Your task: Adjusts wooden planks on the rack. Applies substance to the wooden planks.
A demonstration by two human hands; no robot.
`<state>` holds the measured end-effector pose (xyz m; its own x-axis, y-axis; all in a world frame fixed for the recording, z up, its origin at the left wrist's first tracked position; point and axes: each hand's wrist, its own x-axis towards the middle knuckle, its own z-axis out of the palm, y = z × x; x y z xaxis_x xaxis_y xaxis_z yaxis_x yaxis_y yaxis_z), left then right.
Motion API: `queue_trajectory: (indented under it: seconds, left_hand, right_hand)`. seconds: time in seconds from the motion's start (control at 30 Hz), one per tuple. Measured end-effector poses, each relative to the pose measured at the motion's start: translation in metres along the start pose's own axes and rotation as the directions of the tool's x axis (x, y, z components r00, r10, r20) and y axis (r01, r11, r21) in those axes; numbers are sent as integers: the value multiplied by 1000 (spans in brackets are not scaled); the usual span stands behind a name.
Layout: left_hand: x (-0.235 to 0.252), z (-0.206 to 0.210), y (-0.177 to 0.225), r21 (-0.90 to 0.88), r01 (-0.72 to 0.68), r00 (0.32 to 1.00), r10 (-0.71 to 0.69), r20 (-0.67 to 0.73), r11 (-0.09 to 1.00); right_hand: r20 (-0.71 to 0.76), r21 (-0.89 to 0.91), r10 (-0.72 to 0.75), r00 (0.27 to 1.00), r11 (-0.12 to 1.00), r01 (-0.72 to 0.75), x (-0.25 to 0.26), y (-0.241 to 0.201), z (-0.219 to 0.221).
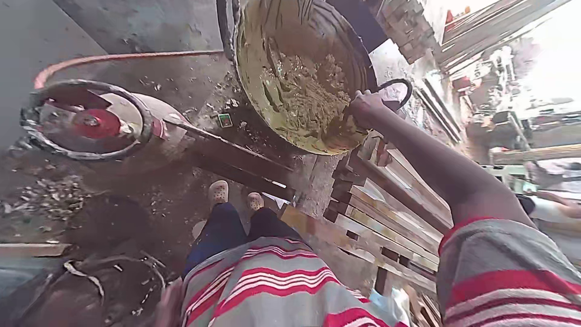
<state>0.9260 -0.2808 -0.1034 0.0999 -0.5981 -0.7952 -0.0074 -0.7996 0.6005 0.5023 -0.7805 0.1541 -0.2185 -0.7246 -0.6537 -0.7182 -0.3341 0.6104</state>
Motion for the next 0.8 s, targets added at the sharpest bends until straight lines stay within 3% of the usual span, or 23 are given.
queue_trajectory:
  seconds: [0.03, 0.1, 0.3, 0.37, 0.5, 0.57, 0.67, 0.73, 0.8]
  left_hand:
    - [19, -10, 0, -44, 177, 984, -178, -25, 983]
    - [51, -28, -1, -143, 324, 937, -338, -90, 935]
    - [102, -53, 32, -205, 268, 940, -302, -158, 941]
    - [110, -48, 41, -212, 269, 942, -302, -144, 940]
    - [118, -30, 55, -201, 268, 950, -293, -105, 942]
    - [119, -23, 55, -185, 273, 953, -292, -83, 944]
    - [113, -17, 63, -98, 284, 956, -290, -51, 954]
    - [110, -17, 65, -46, 296, 953, -298, -45, 954]
    - [110, -21, 61, -42, 313, 947, -315, -56, 949]
  right_hand:
    - [48, -10, 5, 999, 1000, -5, -7, -3, -5]
    - [134, -81, 5, 991, 997, 6, -23, -8, -16]
    - [384, -190, 32, 923, 981, 45, -82, -9, -82]
    - [339, -124, -9, 941, 991, 54, -74, 8, -72]
    - [55, 129, -126, 990, 985, 118, -58, 51, 0]
    - [-78, 247, -143, 987, 956, 158, -69, 62, 37]
    - [-244, 329, -112, 963, 925, 191, -100, 62, 57]
    - [-215, 250, -112, 970, 954, 165, -111, 64, 49]
    - [-92, 125, -92, 992, 987, 103, -110, 63, 24]
